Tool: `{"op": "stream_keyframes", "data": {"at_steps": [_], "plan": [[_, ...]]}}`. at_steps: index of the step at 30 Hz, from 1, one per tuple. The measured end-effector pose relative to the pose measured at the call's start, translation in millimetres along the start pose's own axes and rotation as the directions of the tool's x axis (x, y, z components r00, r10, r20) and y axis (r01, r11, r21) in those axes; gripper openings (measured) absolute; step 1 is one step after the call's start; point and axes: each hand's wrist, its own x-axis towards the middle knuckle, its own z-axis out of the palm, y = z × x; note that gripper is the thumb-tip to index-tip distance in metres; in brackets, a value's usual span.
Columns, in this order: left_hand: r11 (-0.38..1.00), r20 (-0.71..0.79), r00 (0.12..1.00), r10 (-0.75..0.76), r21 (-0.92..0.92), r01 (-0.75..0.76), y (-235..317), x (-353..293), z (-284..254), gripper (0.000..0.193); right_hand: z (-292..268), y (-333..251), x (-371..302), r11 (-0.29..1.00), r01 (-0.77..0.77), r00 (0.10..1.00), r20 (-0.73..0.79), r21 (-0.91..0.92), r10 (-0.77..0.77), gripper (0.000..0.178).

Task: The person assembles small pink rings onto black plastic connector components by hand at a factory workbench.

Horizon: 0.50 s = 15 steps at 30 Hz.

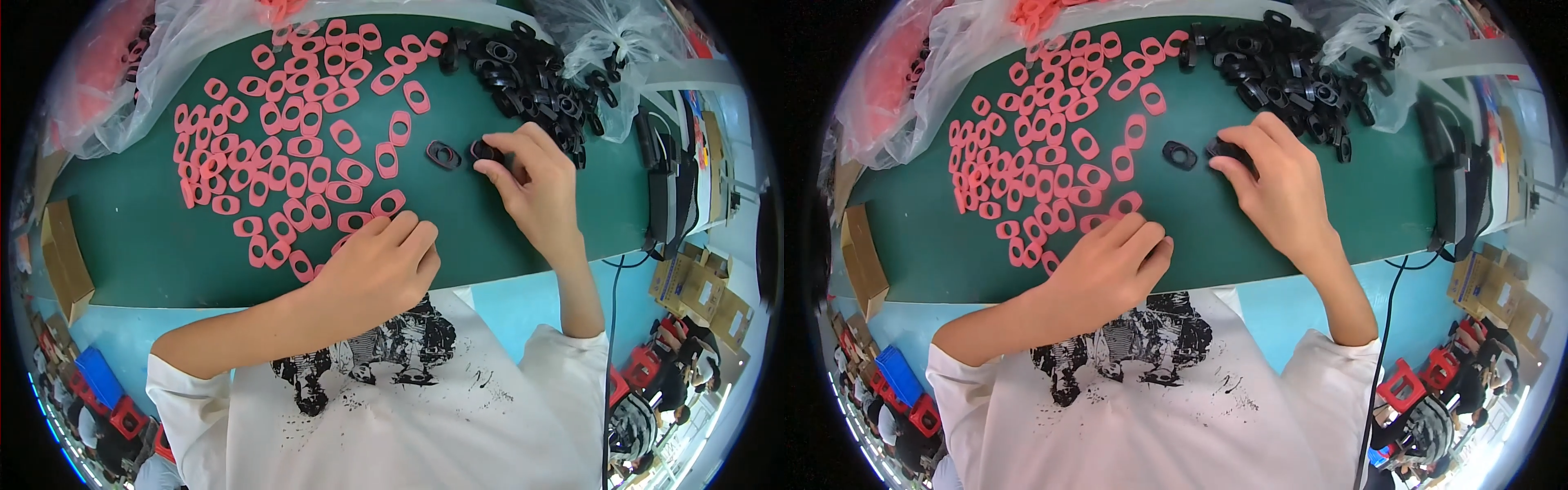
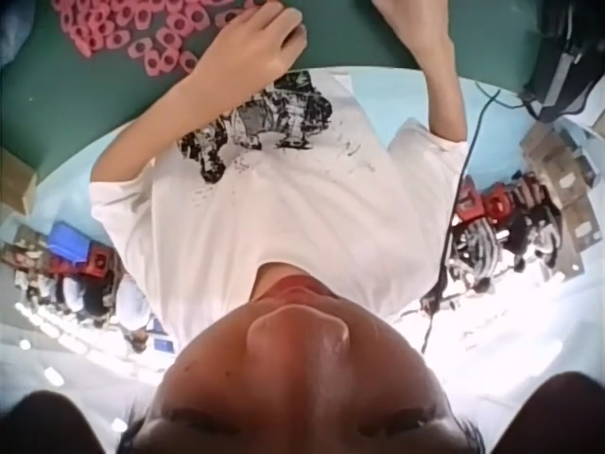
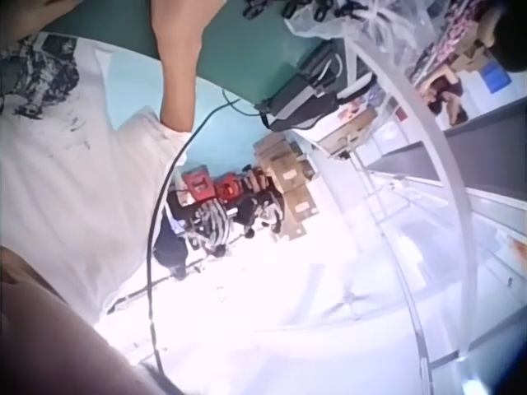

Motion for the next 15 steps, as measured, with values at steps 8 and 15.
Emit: {"op": "stream_keyframes", "data": {"at_steps": [8,15], "plan": [[0.853,0.143,0.984,-0.101,-0.496,0.160,1.2,-6.3,-18.1,0.034,29.8,-15.3,0.7,0.998,0.052,0.999,0.010,-0.020,-0.052,0.030],[0.250,0.314,0.842,-0.439,-0.857,0.451,-28.8,-7.6,-37.6,0.024,30.1,-17.1,4.4,0.984,0.144,0.989,-0.001,-0.106,-0.145,0.031]]}}
